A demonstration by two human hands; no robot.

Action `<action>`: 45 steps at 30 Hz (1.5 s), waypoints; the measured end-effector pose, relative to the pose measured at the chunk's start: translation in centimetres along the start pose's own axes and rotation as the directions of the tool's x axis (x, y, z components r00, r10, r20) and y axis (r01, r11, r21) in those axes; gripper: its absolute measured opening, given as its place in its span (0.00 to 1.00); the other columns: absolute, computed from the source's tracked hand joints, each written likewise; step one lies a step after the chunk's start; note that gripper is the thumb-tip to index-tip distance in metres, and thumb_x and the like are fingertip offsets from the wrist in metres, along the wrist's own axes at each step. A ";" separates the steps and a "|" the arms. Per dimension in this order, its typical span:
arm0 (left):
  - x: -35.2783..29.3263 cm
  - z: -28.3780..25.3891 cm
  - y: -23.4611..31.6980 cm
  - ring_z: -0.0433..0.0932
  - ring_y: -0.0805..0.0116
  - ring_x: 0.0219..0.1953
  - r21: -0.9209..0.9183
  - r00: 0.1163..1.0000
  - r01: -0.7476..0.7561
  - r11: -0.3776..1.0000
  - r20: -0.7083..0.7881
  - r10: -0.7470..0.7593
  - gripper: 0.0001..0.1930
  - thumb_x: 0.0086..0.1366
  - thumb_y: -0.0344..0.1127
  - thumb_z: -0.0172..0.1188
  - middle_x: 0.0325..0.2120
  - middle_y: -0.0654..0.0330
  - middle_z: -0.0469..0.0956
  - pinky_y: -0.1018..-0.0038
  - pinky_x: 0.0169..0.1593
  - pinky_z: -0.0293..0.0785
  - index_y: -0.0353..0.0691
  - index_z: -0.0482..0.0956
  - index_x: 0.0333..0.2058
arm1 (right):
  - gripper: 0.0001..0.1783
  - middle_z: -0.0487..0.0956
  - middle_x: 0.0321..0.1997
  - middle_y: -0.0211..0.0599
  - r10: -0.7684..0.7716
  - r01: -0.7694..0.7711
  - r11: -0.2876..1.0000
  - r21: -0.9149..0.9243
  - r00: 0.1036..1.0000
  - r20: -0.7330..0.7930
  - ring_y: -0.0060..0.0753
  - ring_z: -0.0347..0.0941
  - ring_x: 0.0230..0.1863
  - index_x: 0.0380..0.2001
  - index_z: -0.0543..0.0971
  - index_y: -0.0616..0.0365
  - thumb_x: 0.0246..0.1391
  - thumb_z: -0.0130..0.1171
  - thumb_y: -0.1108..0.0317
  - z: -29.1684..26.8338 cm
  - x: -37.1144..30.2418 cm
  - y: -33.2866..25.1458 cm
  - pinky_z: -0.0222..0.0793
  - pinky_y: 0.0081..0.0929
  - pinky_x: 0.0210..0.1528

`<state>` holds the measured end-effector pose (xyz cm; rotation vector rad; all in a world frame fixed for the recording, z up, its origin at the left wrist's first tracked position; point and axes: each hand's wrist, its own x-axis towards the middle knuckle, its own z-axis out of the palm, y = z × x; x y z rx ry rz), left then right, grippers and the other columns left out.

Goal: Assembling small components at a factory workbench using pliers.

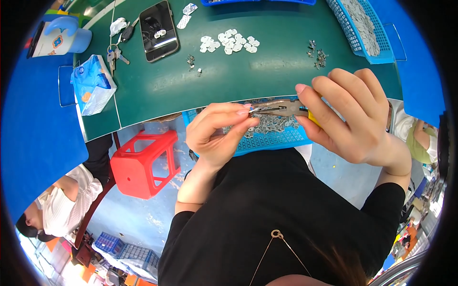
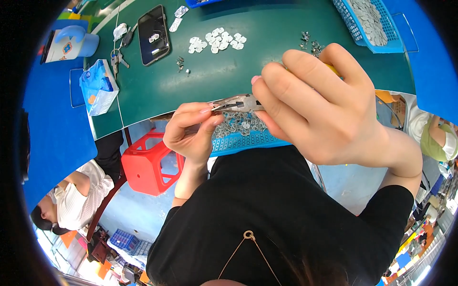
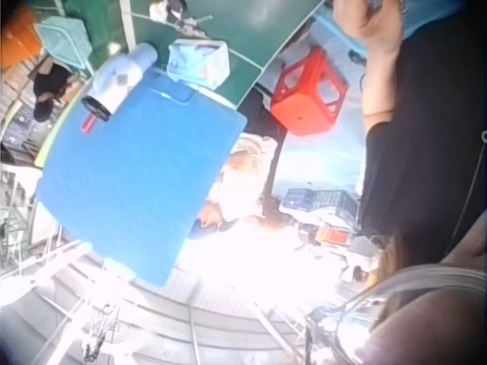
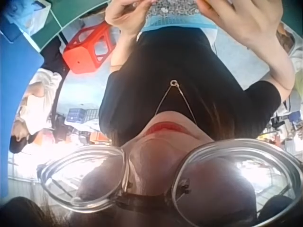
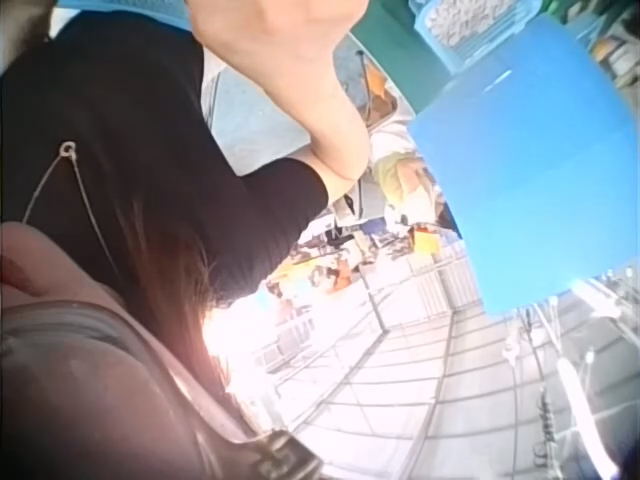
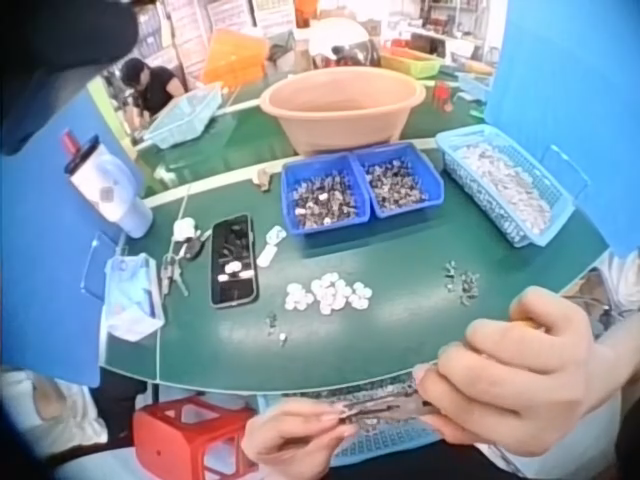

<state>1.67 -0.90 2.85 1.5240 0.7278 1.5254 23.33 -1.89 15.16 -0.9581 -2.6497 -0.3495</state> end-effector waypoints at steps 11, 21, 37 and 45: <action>0.3 0.1 0.0 0.82 0.64 0.32 0.063 0.999 -0.033 0.998 0.017 0.032 0.13 0.42 0.18 0.71 0.27 0.53 0.81 0.76 0.34 0.78 0.34 0.80 0.28 | 0.20 0.73 0.35 0.44 -0.016 0.017 0.999 -0.031 1.000 0.022 0.41 0.69 0.33 0.35 0.79 0.69 0.36 0.65 0.68 0.0 0.4 -0.2 0.59 0.31 0.25; 0.6 -0.1 0.4 0.81 0.67 0.30 0.116 0.996 -0.074 0.991 0.055 0.068 0.12 0.43 0.18 0.70 0.27 0.55 0.81 0.78 0.32 0.77 0.35 0.80 0.29 | 0.17 0.73 0.32 0.44 -0.054 0.052 0.993 -0.110 0.998 -0.018 0.40 0.70 0.32 0.32 0.79 0.68 0.37 0.63 0.69 0.2 0.6 -0.5 0.57 0.30 0.24; 1.5 0.1 -1.0 0.82 0.63 0.31 0.191 0.985 -0.118 0.974 0.144 0.092 0.11 0.48 0.11 0.63 0.27 0.50 0.79 0.75 0.35 0.81 0.31 0.78 0.30 | 0.15 0.73 0.31 0.44 -0.049 0.050 0.999 -0.017 0.997 0.054 0.40 0.71 0.32 0.30 0.78 0.69 0.38 0.63 0.69 0.9 0.5 1.2 0.57 0.30 0.23; 2.0 0.6 -1.9 0.82 0.64 0.30 0.240 0.980 -0.163 0.957 0.155 0.128 0.13 0.46 0.11 0.64 0.29 0.49 0.80 0.75 0.34 0.81 0.33 0.77 0.30 | 0.18 0.73 0.34 0.44 0.010 -0.019 0.996 0.089 0.995 0.096 0.41 0.70 0.33 0.34 0.78 0.68 0.38 0.65 0.69 2.0 -0.3 2.9 0.62 0.30 0.26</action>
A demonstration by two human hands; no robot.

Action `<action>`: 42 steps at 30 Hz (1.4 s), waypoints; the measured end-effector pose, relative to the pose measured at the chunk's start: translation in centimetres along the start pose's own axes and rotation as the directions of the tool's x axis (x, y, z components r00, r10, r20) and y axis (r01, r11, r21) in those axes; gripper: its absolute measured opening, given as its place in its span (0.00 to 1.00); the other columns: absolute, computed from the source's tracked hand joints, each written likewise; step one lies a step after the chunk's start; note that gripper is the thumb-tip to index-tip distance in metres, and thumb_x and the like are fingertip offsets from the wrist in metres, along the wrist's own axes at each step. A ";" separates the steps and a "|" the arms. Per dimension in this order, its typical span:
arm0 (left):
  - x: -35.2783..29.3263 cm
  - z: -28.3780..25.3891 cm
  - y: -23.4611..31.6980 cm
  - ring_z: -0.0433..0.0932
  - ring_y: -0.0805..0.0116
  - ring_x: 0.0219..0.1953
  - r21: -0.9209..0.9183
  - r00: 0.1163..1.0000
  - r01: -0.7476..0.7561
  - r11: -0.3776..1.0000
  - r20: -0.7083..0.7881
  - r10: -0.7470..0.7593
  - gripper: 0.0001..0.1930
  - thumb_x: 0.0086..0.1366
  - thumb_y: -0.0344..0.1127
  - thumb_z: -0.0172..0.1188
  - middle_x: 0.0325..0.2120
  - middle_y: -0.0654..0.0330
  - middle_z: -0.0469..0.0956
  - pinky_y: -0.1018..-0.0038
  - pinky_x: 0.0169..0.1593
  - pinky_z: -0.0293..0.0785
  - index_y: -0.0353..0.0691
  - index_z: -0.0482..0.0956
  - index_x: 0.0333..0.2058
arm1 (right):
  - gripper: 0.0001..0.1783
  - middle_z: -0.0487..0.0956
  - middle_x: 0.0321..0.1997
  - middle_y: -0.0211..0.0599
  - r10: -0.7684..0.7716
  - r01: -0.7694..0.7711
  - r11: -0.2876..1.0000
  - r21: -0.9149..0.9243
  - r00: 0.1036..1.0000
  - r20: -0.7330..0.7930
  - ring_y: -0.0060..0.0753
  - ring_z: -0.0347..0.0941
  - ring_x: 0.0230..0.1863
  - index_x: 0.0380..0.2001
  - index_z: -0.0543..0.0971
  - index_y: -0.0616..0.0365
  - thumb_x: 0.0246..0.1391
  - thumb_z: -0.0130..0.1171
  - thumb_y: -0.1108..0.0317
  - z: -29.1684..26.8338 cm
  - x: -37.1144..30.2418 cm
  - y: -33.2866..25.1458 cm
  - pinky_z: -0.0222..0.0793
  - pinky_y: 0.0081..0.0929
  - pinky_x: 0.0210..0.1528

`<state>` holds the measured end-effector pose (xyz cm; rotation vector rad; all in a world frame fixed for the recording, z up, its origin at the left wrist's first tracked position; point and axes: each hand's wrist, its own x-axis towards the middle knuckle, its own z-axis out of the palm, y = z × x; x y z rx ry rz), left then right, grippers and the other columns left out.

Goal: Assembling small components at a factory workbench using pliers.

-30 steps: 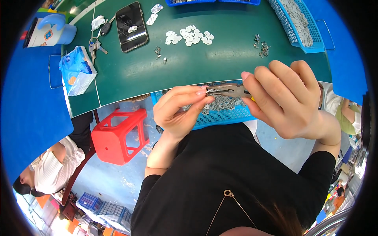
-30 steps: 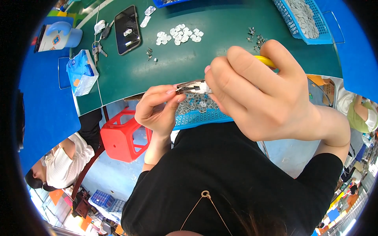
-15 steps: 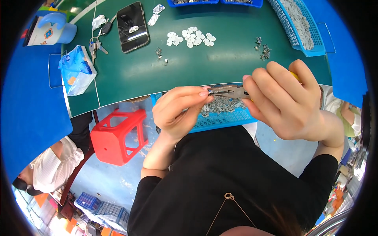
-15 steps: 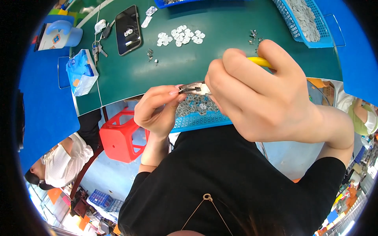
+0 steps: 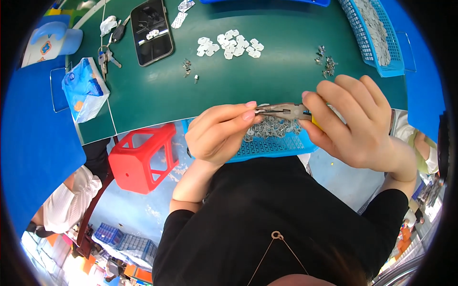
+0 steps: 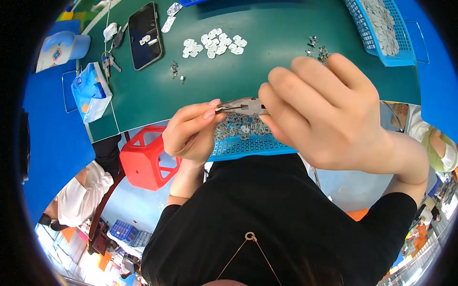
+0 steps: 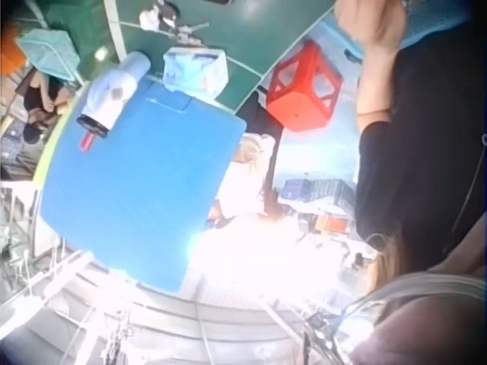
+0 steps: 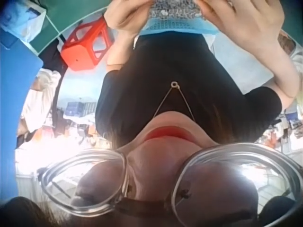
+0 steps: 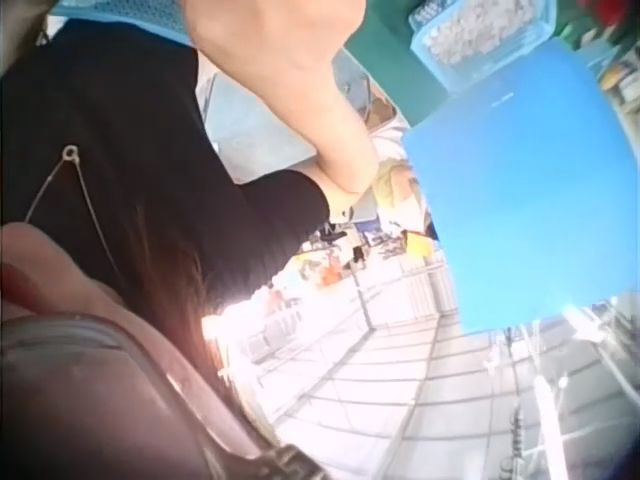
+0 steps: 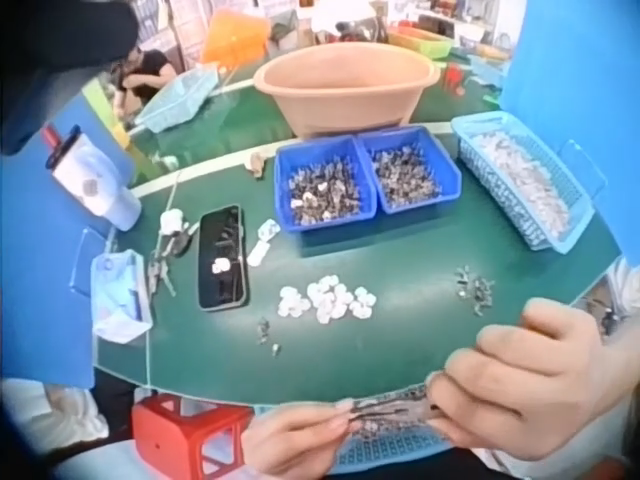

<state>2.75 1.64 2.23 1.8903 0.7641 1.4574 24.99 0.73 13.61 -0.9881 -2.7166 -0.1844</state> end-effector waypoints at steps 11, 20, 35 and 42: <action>0.7 1.4 -1.2 0.82 0.65 0.28 0.041 0.998 -0.011 0.999 -0.061 0.014 0.14 0.42 0.17 0.70 0.28 0.54 0.81 0.78 0.30 0.78 0.36 0.79 0.29 | 0.18 0.72 0.36 0.43 -0.031 0.029 0.998 -0.058 0.999 -0.026 0.40 0.69 0.33 0.35 0.77 0.67 0.39 0.64 0.69 1.1 -0.9 1.8 0.63 0.31 0.27; -0.9 1.1 -1.4 0.81 0.64 0.33 -0.058 0.971 0.240 0.969 0.025 -0.239 0.12 0.45 0.16 0.68 0.28 0.52 0.80 0.75 0.37 0.78 0.33 0.78 0.30 | 0.18 0.70 0.36 0.37 0.369 -0.386 0.870 0.306 0.922 0.114 0.39 0.69 0.36 0.33 0.74 0.60 0.33 0.62 0.71 3.1 -2.5 2.0 0.64 0.31 0.34; 5.1 -1.8 -5.1 0.74 0.68 0.24 0.654 0.946 0.269 0.707 -0.040 -0.323 0.07 0.51 0.31 0.66 0.28 0.64 0.76 0.75 0.27 0.70 0.44 0.81 0.31 | 0.18 0.73 0.43 0.39 0.865 -0.843 0.501 0.195 0.492 -0.098 0.42 0.69 0.46 0.43 0.76 0.58 0.50 0.62 0.63 10.5 0.0 0.9 0.66 0.32 0.45; 6.1 -2.5 -6.7 0.71 0.64 0.37 0.787 0.947 0.120 0.605 0.092 -0.308 0.08 0.52 0.31 0.65 0.33 0.64 0.75 0.72 0.39 0.69 0.43 0.81 0.33 | 0.22 0.72 0.46 0.39 0.823 -0.836 0.549 -0.013 0.543 -0.167 0.40 0.67 0.49 0.47 0.75 0.55 0.49 0.63 0.60 13.3 1.2 1.3 0.58 0.37 0.54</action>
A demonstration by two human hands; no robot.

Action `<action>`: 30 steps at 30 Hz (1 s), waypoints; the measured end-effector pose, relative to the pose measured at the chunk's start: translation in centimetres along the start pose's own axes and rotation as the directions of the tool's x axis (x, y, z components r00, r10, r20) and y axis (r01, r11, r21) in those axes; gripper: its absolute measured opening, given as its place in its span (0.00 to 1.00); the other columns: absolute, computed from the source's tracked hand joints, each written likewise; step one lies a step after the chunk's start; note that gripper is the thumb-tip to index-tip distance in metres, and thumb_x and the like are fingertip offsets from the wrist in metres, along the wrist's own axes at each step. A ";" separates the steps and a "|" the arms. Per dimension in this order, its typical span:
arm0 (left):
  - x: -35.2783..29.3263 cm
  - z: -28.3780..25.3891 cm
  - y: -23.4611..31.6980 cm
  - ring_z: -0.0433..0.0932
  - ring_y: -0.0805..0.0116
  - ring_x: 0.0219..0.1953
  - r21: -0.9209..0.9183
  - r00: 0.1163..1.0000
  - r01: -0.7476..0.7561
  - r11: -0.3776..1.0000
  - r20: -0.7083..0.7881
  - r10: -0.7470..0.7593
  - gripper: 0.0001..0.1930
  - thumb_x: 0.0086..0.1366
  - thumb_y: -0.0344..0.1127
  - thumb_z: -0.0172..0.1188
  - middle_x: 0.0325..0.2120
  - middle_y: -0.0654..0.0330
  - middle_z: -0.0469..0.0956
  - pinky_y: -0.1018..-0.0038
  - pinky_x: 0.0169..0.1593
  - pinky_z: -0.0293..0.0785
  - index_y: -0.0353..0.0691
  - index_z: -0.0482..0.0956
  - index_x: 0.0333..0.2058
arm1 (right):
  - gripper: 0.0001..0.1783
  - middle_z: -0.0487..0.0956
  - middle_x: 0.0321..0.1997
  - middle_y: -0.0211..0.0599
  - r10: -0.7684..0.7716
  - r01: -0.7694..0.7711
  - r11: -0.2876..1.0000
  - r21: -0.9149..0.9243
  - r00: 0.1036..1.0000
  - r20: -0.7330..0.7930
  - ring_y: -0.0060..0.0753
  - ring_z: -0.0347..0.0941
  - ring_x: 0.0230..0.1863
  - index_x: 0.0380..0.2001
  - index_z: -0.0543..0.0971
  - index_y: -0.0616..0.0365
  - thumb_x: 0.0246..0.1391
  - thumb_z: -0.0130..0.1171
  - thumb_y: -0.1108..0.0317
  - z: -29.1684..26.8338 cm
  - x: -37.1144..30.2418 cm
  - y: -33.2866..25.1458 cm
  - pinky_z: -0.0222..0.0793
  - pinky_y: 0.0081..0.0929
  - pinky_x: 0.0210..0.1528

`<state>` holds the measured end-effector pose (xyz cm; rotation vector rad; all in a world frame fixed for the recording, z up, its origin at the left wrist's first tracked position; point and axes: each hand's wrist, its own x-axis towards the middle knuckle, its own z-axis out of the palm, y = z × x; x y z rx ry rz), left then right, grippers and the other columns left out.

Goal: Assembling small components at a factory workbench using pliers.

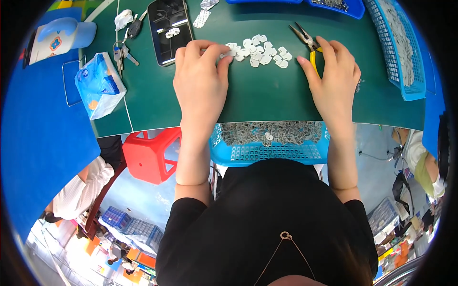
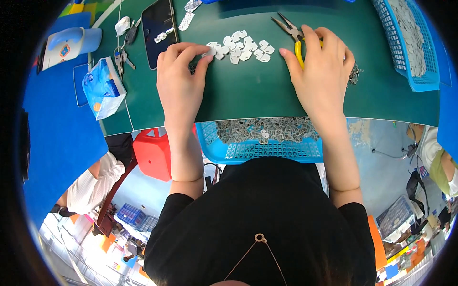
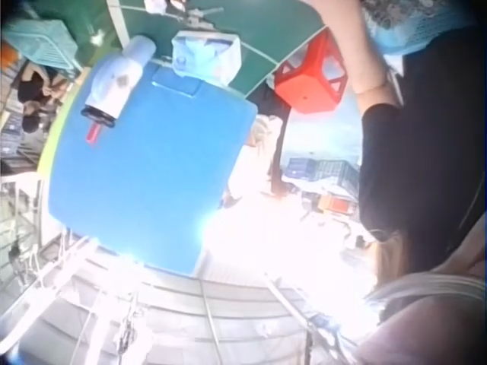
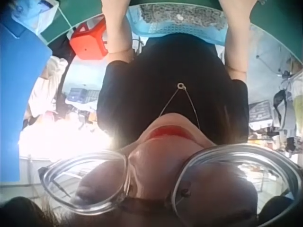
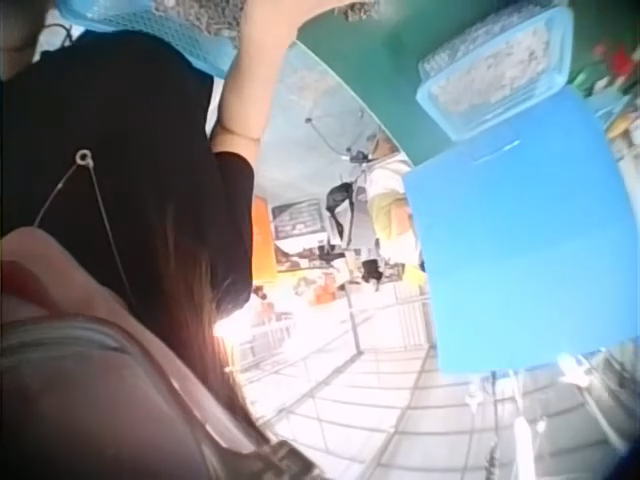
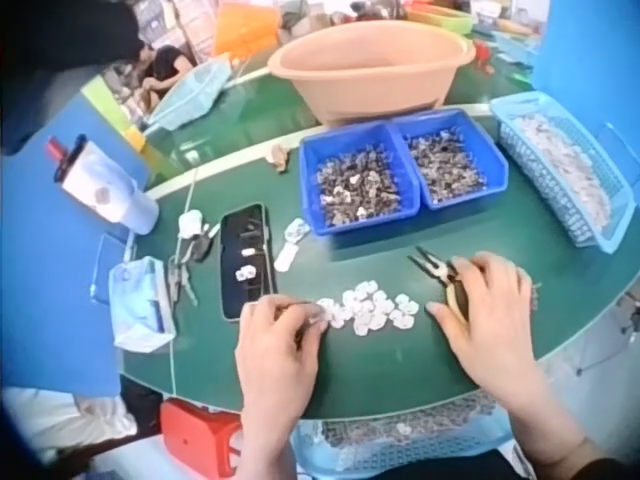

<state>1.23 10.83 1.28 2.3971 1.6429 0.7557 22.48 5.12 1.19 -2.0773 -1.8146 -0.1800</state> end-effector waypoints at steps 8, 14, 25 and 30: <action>0.7 0.0 -1.0 0.70 0.57 0.40 -0.049 0.994 -0.077 0.996 0.069 0.080 0.08 0.53 0.29 0.63 0.35 0.58 0.74 0.67 0.45 0.67 0.39 0.79 0.33 | 0.19 0.72 0.49 0.37 -0.086 0.114 0.952 0.282 0.990 -0.112 0.40 0.65 0.52 0.46 0.77 0.53 0.49 0.63 0.65 -1.8 -0.3 -3.0 0.59 0.33 0.54; 1.5 -0.2 -1.9 0.72 0.55 0.41 -0.140 0.978 -0.149 0.979 0.128 0.167 0.06 0.53 0.29 0.63 0.32 0.56 0.75 0.65 0.45 0.68 0.37 0.76 0.30 | 0.11 0.75 0.40 0.37 -0.272 0.267 0.802 0.534 0.960 -0.072 0.40 0.70 0.43 0.36 0.79 0.58 0.46 0.61 0.75 -1.2 -2.2 -5.9 0.66 0.32 0.47; 1.8 -2.2 -3.1 0.77 0.62 0.31 -0.442 0.981 -0.181 0.878 -0.015 0.195 0.06 0.54 0.26 0.61 0.27 0.57 0.78 0.72 0.37 0.73 0.38 0.78 0.32 | 0.09 0.76 0.36 0.37 -0.333 0.302 0.733 0.610 0.941 -0.064 0.39 0.71 0.41 0.33 0.79 0.59 0.45 0.62 0.75 1.9 -3.2 -8.1 0.66 0.32 0.44; -2.2 -5.7 -4.0 0.75 0.76 0.29 -0.720 0.996 -0.020 0.694 -0.078 -0.052 0.06 0.56 0.24 0.62 0.28 0.62 0.76 0.81 0.36 0.70 0.36 0.80 0.34 | 0.09 0.76 0.35 0.36 -0.358 0.353 0.704 0.616 0.926 -0.121 0.39 0.72 0.39 0.32 0.80 0.59 0.43 0.64 0.73 2.7 -2.2 -9.4 0.67 0.32 0.42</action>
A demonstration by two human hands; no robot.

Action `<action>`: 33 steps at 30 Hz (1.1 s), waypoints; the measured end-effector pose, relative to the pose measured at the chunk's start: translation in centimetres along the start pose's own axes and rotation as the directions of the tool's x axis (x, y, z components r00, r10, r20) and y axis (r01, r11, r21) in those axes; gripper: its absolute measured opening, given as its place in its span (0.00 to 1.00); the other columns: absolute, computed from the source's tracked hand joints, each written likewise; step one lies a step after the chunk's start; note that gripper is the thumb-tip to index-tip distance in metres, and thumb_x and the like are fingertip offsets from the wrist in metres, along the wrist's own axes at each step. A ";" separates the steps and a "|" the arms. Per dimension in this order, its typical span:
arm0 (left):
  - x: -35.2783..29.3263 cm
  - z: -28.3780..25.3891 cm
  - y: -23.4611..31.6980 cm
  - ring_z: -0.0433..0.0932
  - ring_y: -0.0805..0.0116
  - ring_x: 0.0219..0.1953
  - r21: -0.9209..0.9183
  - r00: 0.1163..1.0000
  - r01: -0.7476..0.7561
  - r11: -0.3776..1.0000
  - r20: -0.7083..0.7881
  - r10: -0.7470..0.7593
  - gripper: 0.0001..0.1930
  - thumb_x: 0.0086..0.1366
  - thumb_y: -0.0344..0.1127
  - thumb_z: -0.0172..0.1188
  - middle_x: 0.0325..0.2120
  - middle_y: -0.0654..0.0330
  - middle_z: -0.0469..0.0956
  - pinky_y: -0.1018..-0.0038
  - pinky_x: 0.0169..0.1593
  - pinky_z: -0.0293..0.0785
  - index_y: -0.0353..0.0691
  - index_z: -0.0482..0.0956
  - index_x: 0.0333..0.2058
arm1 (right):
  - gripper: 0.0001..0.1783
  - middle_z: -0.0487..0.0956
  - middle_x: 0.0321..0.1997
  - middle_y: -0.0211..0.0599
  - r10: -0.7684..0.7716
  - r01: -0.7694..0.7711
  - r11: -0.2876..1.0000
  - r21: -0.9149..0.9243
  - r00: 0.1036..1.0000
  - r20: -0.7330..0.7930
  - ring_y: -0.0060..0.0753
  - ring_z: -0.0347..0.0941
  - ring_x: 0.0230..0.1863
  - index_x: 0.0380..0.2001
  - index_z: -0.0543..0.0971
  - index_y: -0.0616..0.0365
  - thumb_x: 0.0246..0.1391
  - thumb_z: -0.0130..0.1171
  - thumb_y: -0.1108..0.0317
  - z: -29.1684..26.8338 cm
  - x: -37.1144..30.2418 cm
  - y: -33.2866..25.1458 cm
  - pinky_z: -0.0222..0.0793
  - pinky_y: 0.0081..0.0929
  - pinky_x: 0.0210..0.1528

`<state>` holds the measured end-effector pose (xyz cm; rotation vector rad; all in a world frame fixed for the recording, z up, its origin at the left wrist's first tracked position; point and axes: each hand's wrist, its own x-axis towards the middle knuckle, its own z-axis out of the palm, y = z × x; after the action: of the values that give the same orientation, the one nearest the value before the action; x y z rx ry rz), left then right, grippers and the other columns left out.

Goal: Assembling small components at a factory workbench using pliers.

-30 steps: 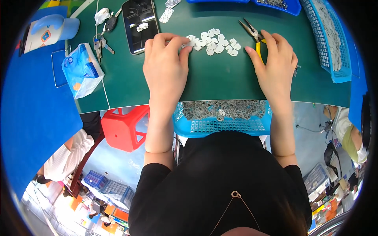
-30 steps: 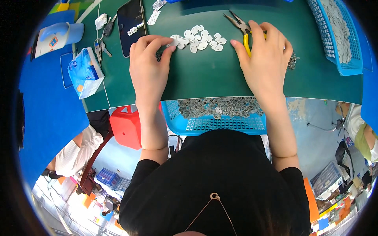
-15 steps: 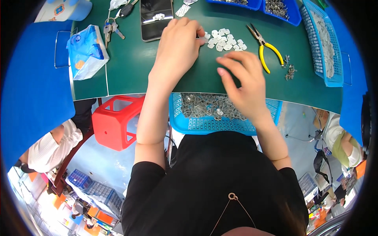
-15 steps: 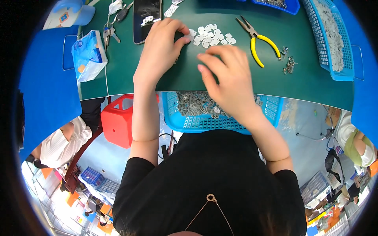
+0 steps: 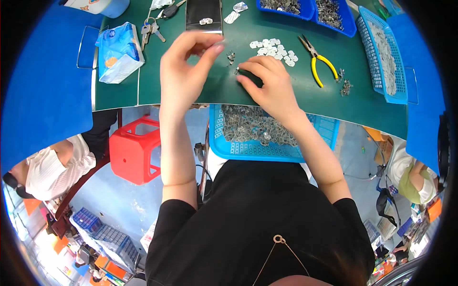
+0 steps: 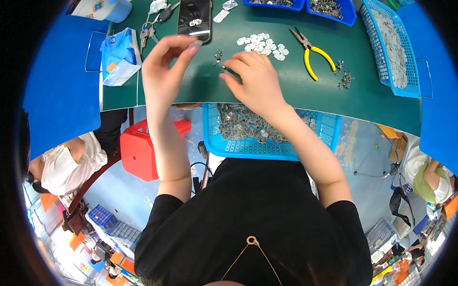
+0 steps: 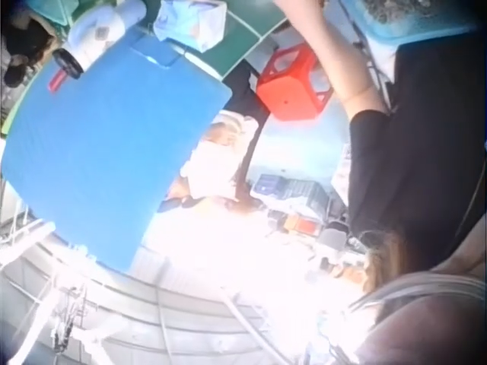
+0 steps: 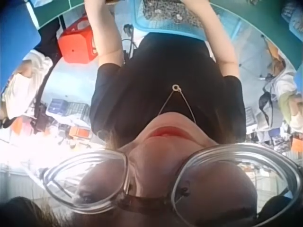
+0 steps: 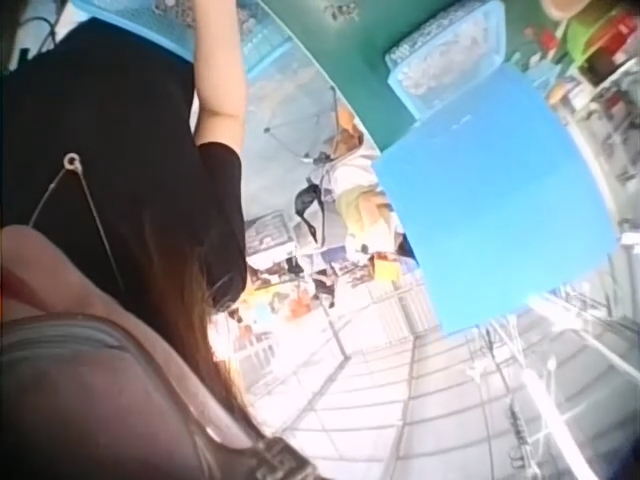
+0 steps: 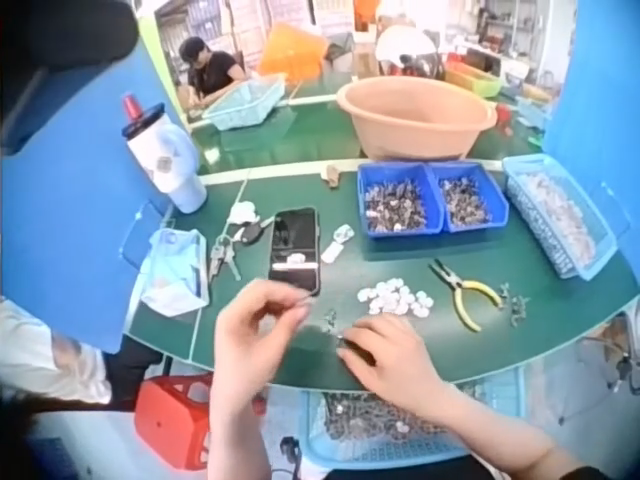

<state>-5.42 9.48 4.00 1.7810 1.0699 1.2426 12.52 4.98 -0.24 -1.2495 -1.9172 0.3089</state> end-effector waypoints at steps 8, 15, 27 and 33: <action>-7.5 0.5 0.9 0.76 0.77 0.35 -0.368 0.918 0.306 0.878 -0.129 -0.374 0.08 0.59 0.22 0.60 0.31 0.62 0.77 0.83 0.40 0.70 0.31 0.77 0.38 | 0.07 0.75 0.31 0.37 -0.006 0.006 1.000 -0.003 0.999 0.034 0.37 0.72 0.34 0.29 0.80 0.60 0.42 0.65 0.73 1.1 -0.3 0.3 0.69 0.29 0.36; -7.6 3.1 1.2 0.78 0.74 0.38 -0.563 0.883 0.381 0.734 -0.013 -0.469 0.11 0.60 0.23 0.59 0.34 0.58 0.79 0.80 0.45 0.74 0.31 0.77 0.42 | 0.09 0.81 0.36 0.39 0.250 -0.220 0.913 0.345 0.967 -0.045 0.24 0.77 0.32 0.36 0.81 0.65 0.49 0.61 0.79 -3.1 -2.1 -1.6 0.73 0.20 0.35; -6.7 8.2 5.0 0.80 0.68 0.37 -0.706 0.891 0.422 0.569 0.204 -0.406 0.12 0.59 0.22 0.58 0.36 0.52 0.79 0.75 0.43 0.80 0.28 0.76 0.43 | 0.12 0.72 0.35 0.34 0.175 -0.071 0.913 0.401 0.958 -0.229 0.24 0.69 0.34 0.34 0.83 0.63 0.42 0.64 0.82 -7.5 -4.3 -2.1 0.65 0.18 0.34; -6.9 8.7 5.6 0.80 0.67 0.39 -0.739 0.859 0.481 0.472 0.290 -0.422 0.13 0.60 0.21 0.57 0.38 0.51 0.79 0.74 0.45 0.80 0.28 0.75 0.45 | 0.13 0.72 0.34 0.33 0.148 -0.041 0.916 0.399 0.960 -0.240 0.24 0.67 0.33 0.34 0.83 0.61 0.40 0.66 0.81 -8.1 -4.9 -1.3 0.63 0.17 0.31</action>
<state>2.86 0.15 3.86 0.7482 0.6829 1.0467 18.55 -1.56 3.28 -1.0556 -1.4776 0.5212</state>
